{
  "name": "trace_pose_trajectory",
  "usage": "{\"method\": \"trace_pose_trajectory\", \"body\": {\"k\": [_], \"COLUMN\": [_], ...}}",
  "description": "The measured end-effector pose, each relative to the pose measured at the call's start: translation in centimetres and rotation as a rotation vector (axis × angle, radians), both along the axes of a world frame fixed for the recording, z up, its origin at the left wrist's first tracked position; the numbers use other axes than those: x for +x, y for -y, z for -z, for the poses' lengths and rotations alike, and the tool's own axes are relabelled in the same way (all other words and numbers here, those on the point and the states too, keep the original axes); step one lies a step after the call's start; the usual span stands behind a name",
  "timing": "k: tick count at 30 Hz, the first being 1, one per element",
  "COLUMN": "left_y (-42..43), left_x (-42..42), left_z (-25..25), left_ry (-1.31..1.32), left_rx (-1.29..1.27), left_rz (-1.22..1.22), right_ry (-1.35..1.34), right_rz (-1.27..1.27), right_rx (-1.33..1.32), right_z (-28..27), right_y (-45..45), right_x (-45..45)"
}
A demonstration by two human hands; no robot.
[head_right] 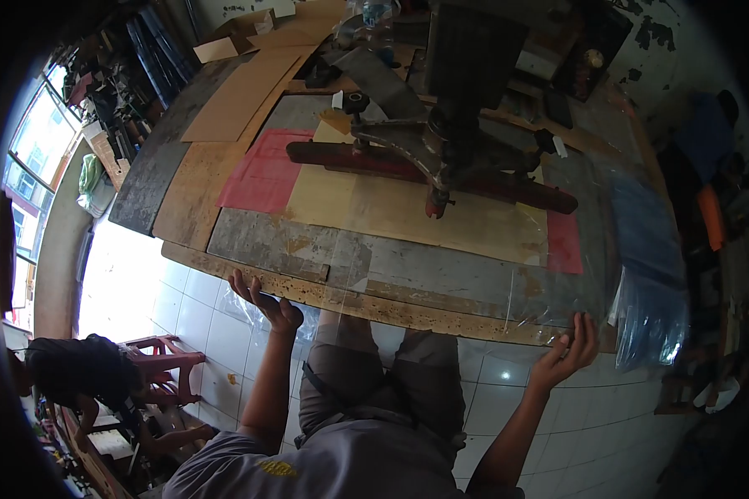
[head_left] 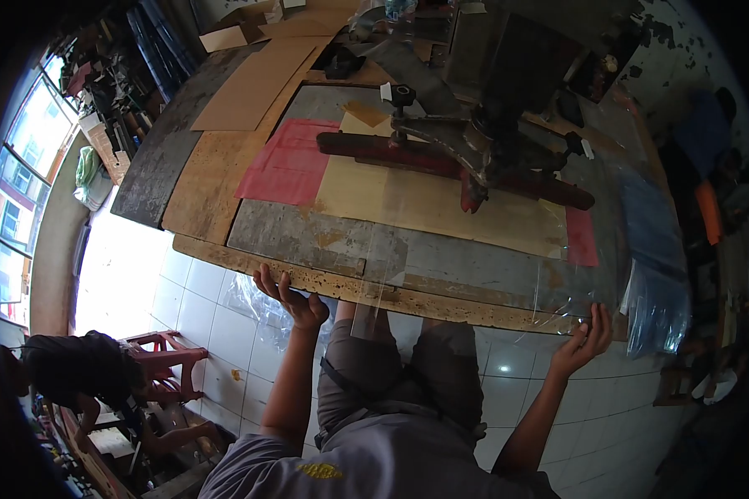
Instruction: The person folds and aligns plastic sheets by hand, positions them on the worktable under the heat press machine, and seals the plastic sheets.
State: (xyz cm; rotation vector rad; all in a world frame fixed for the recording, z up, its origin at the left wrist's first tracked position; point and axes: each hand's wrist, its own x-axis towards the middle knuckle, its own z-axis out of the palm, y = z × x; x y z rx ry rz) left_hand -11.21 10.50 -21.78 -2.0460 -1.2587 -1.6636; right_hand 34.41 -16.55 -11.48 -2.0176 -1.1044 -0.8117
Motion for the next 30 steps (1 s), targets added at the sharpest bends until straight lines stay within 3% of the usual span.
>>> {"method": "trace_pose_trajectory", "body": {"k": [30], "left_y": [-0.07], "left_x": [0.4], "left_z": [-0.19], "left_ry": [0.026], "left_rx": [0.025], "left_rz": [-0.002], "right_ry": [0.031], "right_rz": [0.005], "right_rx": [-0.012], "right_z": [0.27], "right_y": [0.18], "right_x": [0.46]}}
